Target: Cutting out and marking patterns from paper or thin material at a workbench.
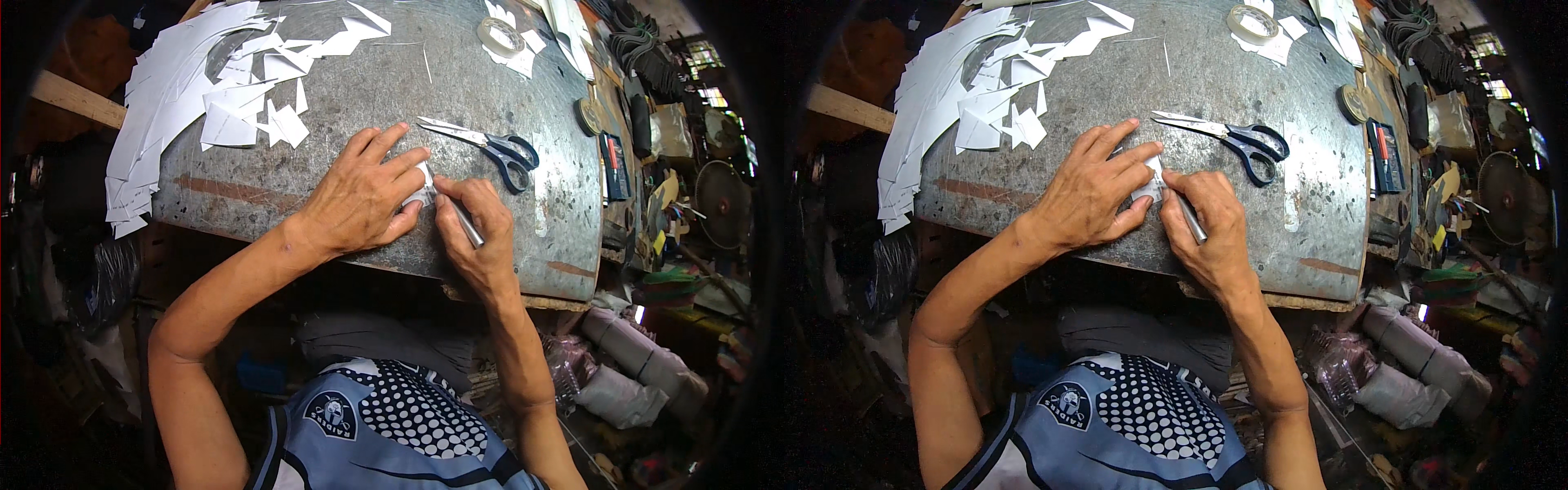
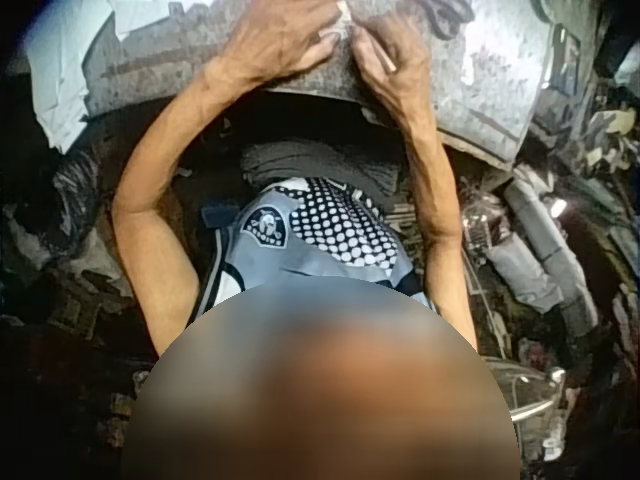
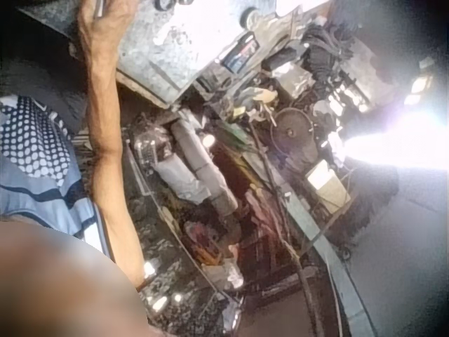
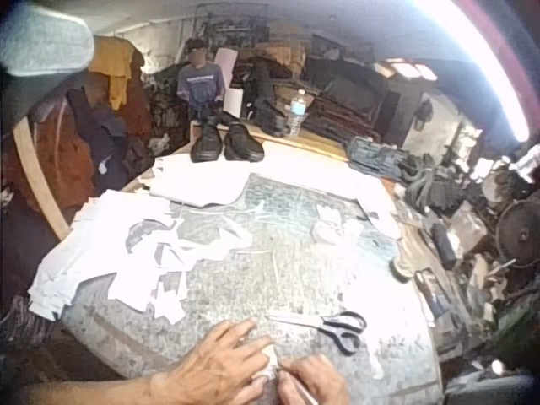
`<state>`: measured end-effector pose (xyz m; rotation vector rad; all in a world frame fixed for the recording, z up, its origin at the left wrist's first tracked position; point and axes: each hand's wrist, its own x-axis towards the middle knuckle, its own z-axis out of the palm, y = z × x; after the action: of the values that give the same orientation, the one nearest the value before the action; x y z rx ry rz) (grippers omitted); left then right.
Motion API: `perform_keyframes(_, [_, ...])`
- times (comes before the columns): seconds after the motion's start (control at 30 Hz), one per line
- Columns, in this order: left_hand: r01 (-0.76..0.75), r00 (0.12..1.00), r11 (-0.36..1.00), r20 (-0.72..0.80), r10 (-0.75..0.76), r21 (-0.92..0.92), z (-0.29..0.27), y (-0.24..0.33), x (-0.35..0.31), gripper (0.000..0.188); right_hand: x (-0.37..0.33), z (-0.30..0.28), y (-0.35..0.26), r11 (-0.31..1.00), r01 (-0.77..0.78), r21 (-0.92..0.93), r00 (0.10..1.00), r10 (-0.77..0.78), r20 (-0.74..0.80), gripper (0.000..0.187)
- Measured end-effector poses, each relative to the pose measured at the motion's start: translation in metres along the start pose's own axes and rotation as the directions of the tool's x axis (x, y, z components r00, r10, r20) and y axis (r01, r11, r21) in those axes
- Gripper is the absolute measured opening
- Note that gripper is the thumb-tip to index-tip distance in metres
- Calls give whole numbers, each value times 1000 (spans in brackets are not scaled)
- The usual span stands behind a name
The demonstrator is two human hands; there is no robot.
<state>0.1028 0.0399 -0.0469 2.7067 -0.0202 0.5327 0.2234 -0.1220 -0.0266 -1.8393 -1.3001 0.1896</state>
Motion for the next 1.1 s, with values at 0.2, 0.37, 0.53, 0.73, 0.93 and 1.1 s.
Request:
perform_keyframes(0.2, [-7,1000,1000,5,7,-1,0,-1,0,28,-2,-1,-1,1000,-4,0,1000,4,1,19])
perform_keyframes(0.37, [-12,1000,1000,4,12,-8,-1,-1,0,28,-5,-2,-4,1000,-25,-2,1000,25,7,18])
perform_keyframes(0.53, [-7,1000,1000,1,7,-13,-1,-1,0,27,-7,-3,-4,1000,-28,10,1000,28,0,17])
perform_keyframes(0.73, [-9,1000,1000,-4,9,-16,1,0,1,27,-8,-7,-4,999,-32,3,999,32,11,18])
perform_keyframes(0.93, [-8,1000,1000,-14,8,-25,1,-1,-1,27,-9,-6,-6,1000,-24,16,1000,24,13,17])
perform_keyframes(1.1, [-14,1000,1000,-5,14,-19,-1,-3,0,27,-10,-6,-7,1000,-16,12,1000,16,2,17])
